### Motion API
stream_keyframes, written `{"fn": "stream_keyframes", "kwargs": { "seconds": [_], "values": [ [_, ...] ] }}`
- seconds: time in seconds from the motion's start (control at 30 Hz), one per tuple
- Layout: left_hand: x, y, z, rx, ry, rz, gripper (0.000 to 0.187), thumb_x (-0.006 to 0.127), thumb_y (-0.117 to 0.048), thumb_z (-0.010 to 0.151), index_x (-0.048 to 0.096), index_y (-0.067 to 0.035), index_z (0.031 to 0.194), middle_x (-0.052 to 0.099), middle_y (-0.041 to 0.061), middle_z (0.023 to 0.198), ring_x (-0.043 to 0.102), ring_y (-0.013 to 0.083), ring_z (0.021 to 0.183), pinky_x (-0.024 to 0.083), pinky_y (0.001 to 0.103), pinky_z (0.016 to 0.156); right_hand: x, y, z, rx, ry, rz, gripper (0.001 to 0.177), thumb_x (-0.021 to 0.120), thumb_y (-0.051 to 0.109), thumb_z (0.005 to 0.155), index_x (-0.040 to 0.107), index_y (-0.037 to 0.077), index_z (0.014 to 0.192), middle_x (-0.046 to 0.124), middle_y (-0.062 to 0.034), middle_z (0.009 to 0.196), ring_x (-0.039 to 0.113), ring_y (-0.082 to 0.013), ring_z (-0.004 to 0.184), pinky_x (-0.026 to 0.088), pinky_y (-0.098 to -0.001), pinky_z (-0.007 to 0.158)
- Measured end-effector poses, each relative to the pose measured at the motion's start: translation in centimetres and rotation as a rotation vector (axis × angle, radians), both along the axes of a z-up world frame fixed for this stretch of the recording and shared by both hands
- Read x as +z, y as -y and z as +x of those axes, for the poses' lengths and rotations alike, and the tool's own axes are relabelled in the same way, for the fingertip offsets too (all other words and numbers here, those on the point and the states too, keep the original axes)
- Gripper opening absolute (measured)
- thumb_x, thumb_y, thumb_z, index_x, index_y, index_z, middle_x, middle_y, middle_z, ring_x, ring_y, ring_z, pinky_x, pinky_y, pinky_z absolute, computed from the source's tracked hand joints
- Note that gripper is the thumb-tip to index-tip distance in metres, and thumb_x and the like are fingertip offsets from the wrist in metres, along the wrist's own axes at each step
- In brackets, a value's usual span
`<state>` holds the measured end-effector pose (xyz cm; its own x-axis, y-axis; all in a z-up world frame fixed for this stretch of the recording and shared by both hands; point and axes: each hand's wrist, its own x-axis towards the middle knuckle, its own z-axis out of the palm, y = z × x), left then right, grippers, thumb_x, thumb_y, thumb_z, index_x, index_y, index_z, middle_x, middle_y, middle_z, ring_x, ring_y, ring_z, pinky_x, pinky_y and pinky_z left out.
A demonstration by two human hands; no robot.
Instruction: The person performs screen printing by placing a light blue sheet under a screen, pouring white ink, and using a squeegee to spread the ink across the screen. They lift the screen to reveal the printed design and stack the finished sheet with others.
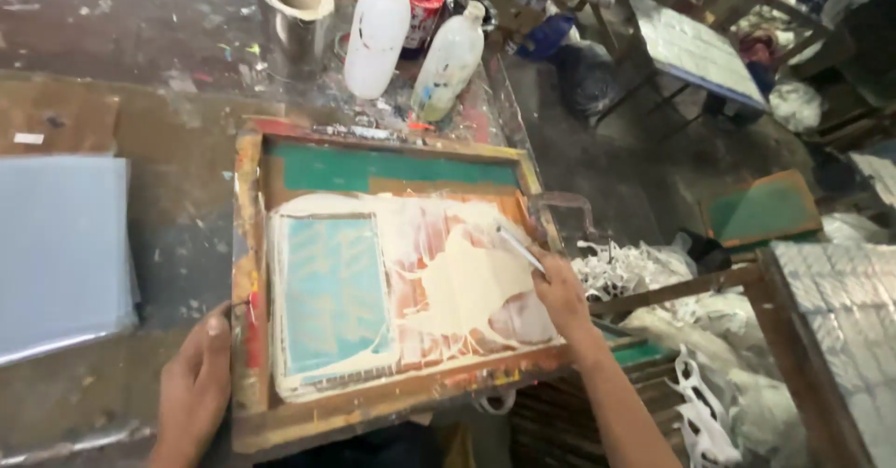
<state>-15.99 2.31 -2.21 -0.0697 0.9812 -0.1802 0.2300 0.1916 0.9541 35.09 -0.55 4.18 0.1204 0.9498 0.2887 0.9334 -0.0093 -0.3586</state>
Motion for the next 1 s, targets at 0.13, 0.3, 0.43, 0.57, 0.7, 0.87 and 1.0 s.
{"fn": "stream_keyframes", "kwargs": {
  "seconds": [0.13,0.3,0.43,0.57,0.7,0.87,1.0],
  "values": [
    [0.3,0.2,0.4,0.029,-0.037,0.065,0.053,0.048,-0.045,0.104,0.063,-0.008,0.139,0.075,0.018,0.113,0.068,0.0207,0.108,0.049,0.035,0.096,2.0,-0.9,-0.7,-0.088,-0.036,-0.248,0.041,0.066,0.019,0.086,0.066,0.011,0.126,0.070,-0.0237,0.107,0.067,-0.0439,0.098,0.052,-0.0498,0.084],
    [0.4,0.0,1.0,0.069,-0.093,0.047,0.053,0.050,-0.046,0.100,0.063,-0.014,0.141,0.077,0.019,0.105,0.073,0.0208,0.098,0.053,0.035,0.088,1.3,0.9,-5.3,-0.068,0.257,-0.371,0.036,0.065,0.038,0.091,0.066,0.015,0.119,0.072,-0.0234,0.098,0.069,-0.0416,0.088,0.053,-0.0506,0.078],
    [1.8,0.4,1.0,0.051,-0.089,-0.051,0.053,0.051,-0.048,0.099,0.062,-0.019,0.142,0.078,0.019,0.097,0.076,0.0212,0.090,0.055,0.036,0.084,3.6,-2.3,-11.1,-0.298,-0.300,-0.419,0.041,0.057,0.041,0.097,0.069,0.004,0.108,0.074,-0.0228,0.089,0.072,-0.0352,0.082,0.054,-0.0471,0.079],
    [-1.6,1.1,0.9,0.064,-0.027,0.086,0.050,0.052,-0.048,0.104,0.065,-0.014,0.138,0.078,0.019,0.104,0.072,0.0213,0.096,0.053,0.035,0.088,0.6,-3.6,-5.3,0.281,0.251,-0.109,0.038,0.061,0.026,0.087,0.066,0.000,0.115,0.069,-0.0228,0.110,0.066,-0.0394,0.095,0.053,-0.0454,0.082],
    [0.8,1.7,1.6,0.142,-0.096,-0.032,0.052,0.059,-0.044,0.101,0.066,-0.015,0.143,0.075,0.025,0.099,0.069,0.0371,0.091,0.053,0.042,0.081,2.7,-0.1,-7.2,-0.067,-0.370,-0.368,0.042,0.061,0.012,0.082,0.071,0.009,0.123,0.074,-0.0157,0.104,0.070,-0.0324,0.095,0.053,-0.0406,0.084],
    [3.6,1.8,1.8,0.070,-0.434,0.119,0.056,0.069,-0.040,0.089,0.064,-0.010,0.137,0.073,0.023,0.098,0.068,0.0381,0.092,0.054,0.045,0.080,0.3,5.8,-7.2,-0.016,-0.188,-0.162,0.045,0.063,0.005,0.075,0.077,0.012,0.117,0.077,-0.0089,0.113,0.072,-0.0265,0.105,0.053,-0.0364,0.090],
    [7.3,0.3,0.8,-0.036,-0.530,0.053,0.054,0.070,-0.041,0.086,0.066,-0.015,0.133,0.073,0.019,0.097,0.068,0.0364,0.093,0.055,0.044,0.083,-0.4,4.9,-11.8,0.177,-0.301,-0.157,0.046,0.069,0.005,0.072,0.076,0.014,0.116,0.079,-0.0064,0.108,0.075,-0.0257,0.101,0.056,-0.0365,0.088]
  ]
}}
